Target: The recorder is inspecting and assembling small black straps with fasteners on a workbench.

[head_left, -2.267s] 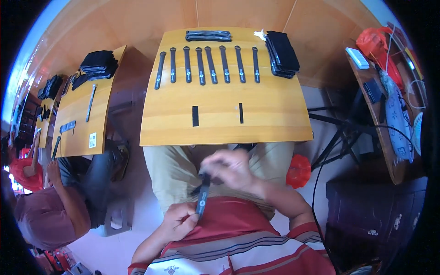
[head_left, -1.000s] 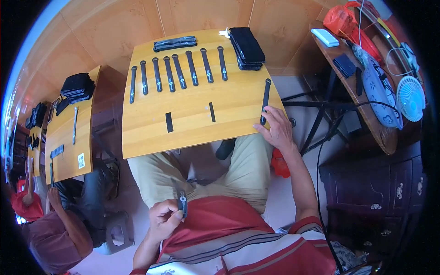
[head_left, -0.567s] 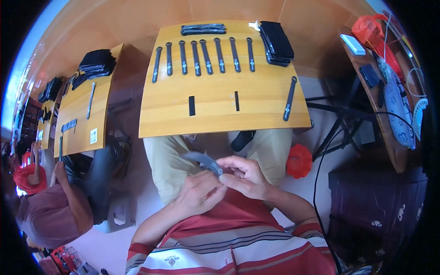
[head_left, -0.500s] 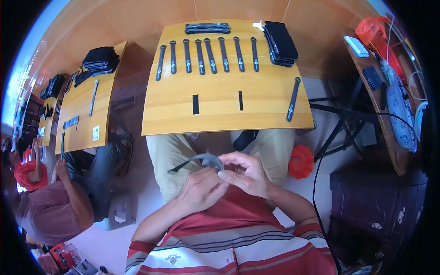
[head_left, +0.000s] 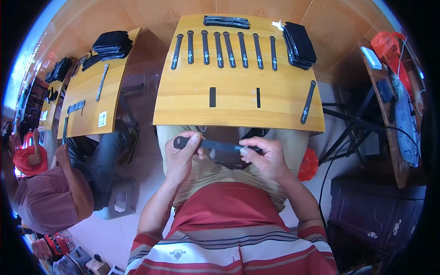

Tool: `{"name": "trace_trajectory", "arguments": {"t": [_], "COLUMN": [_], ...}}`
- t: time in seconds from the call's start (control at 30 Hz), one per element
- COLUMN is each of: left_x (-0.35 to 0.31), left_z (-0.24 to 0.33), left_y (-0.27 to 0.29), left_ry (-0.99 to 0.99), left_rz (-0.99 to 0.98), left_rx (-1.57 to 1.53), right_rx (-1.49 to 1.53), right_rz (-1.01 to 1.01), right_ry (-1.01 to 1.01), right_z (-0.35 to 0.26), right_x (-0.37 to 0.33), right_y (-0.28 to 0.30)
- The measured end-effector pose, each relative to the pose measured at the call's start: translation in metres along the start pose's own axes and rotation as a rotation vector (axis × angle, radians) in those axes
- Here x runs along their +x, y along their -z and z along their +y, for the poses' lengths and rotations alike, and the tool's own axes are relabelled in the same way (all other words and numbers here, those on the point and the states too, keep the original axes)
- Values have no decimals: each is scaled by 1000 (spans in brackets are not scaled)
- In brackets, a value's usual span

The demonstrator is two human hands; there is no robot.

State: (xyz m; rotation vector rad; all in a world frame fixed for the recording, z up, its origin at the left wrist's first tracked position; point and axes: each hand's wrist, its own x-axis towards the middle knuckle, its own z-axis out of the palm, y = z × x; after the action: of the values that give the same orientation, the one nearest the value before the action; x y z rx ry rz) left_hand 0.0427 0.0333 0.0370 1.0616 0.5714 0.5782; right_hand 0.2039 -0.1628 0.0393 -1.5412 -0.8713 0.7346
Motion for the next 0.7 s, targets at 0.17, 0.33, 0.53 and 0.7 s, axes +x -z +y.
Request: {"name": "trace_trajectory", "arguments": {"t": [0.17, 0.33, 0.53, 0.7], "left_x": [23, 53, 99, 145], "left_z": [3, -1, 9, 7], "left_y": [8, 13, 6, 10], "left_ry": [-98, -106, 73, 54], "left_rz": [-100, -153, -209, -196], "left_rx": [191, 303, 285, 462], "right_rx": [-28, 106, 226, 98], "right_rz": [149, 262, 295, 340], "right_ry": [21, -45, -59, -45], "right_z": [13, 28, 41, 56], "right_x": [18, 37, 63, 95], "right_y": [14, 33, 53, 69]}}
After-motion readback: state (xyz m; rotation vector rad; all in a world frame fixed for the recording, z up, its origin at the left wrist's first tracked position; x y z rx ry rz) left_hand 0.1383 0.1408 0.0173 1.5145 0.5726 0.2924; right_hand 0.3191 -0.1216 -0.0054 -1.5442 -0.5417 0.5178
